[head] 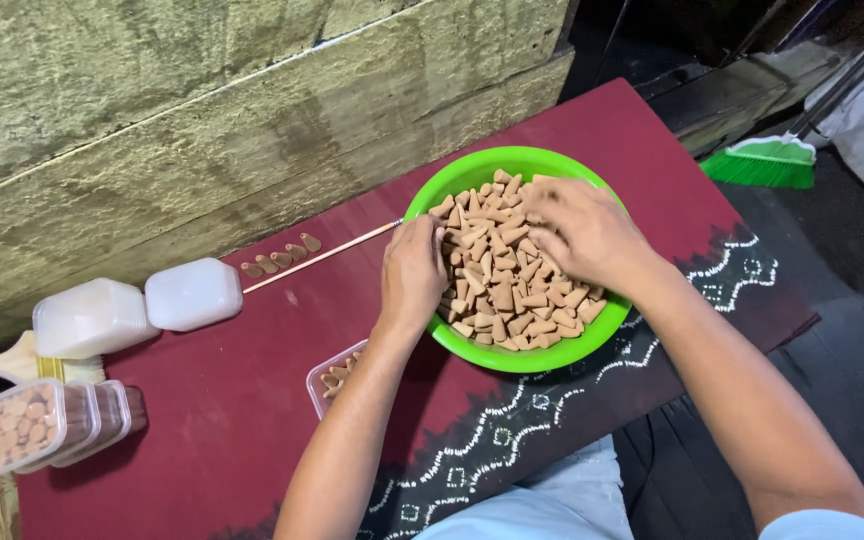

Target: The person sorts small clay pieces from a green bowl into a clear plastic container by hand. They repeatedly pick up pieces, inspect them, and place them into the container while occasionally adjusting the bowl's position on the table.

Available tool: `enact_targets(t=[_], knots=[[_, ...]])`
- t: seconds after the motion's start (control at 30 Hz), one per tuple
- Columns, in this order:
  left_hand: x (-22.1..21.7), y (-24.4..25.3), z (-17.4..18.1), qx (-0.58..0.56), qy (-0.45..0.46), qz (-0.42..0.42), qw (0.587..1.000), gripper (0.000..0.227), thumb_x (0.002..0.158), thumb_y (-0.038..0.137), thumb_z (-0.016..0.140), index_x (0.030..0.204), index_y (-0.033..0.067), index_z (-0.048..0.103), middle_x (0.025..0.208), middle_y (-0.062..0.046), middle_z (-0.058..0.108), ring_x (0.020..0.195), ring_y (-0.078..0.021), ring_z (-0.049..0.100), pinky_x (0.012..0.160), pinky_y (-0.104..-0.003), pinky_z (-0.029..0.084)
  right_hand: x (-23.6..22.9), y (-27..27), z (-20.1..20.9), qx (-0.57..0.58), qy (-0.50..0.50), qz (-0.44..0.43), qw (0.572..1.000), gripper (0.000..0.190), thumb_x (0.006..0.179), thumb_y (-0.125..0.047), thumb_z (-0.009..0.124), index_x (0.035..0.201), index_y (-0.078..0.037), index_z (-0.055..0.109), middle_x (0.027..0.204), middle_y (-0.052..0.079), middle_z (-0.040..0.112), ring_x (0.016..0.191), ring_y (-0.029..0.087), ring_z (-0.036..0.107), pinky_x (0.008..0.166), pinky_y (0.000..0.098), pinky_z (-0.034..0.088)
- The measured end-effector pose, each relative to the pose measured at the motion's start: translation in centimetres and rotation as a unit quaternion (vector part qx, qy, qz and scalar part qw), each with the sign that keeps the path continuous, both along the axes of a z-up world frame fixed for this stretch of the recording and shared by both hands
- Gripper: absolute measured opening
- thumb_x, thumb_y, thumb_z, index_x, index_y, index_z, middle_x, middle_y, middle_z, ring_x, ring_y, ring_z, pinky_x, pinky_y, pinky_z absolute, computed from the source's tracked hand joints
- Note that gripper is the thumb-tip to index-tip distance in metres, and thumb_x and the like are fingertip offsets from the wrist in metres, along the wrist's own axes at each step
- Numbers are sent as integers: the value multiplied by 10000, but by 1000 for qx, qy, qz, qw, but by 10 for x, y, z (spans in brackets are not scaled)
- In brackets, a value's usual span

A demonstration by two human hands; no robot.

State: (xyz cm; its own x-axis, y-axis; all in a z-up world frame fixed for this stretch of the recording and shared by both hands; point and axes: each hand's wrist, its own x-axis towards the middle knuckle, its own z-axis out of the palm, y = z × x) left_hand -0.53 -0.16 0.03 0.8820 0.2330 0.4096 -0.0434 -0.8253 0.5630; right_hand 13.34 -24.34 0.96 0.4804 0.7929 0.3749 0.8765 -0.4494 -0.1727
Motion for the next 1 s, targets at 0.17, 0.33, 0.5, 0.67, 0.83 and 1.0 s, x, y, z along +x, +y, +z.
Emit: enact_targets(t=[0.17,0.33,0.5,0.67,0.83,1.0], knots=[[0,0,4,-1,6,1,1000,124,1065,217,482,1009,140,561,862,-126,624,974,-377,648,793,-502,539,-58,-5,22,-166,184,98,964,177,923,-338,685,1042,-257,789,1036,-31,738,1022,175,669,831,354,535],[1,0,-3,7,-8,4,1000,129,1065,213,490,994,139,567,857,-122,618,975,-371,651,799,-491,538,-72,4,14,-227,141,125,955,185,912,-328,701,1070,-268,777,1058,8,713,962,192,624,807,374,483],[2,0,-4,5,-10,6,1000,147,1074,232,477,994,138,558,877,-118,625,999,-370,648,802,-499,539,-45,14,5,-161,67,94,980,228,935,-357,682,1123,-236,721,1000,10,681,971,198,600,817,347,483],[2,0,-6,4,-8,5,1000,137,1071,230,485,1007,140,566,898,-109,645,1029,-355,658,822,-488,542,-9,-4,-17,-146,-12,0,989,259,973,-381,616,1170,-224,678,1118,1,655,1083,199,601,837,349,489],[2,0,-5,-2,-11,8,1000,147,1076,239,479,999,146,564,900,-108,645,1037,-353,655,823,-490,542,-24,-16,-5,-63,-26,-14,998,236,987,-390,570,1091,-198,659,1140,-6,628,1091,234,605,800,394,486],[3,1,-6,-1,-10,11,1000,142,1076,250,489,1013,152,570,934,-109,667,1059,-346,660,829,-492,546,-39,-19,17,-24,32,-11,999,199,976,-335,607,1089,-182,667,1124,31,655,1103,276,637,822,429,512]])
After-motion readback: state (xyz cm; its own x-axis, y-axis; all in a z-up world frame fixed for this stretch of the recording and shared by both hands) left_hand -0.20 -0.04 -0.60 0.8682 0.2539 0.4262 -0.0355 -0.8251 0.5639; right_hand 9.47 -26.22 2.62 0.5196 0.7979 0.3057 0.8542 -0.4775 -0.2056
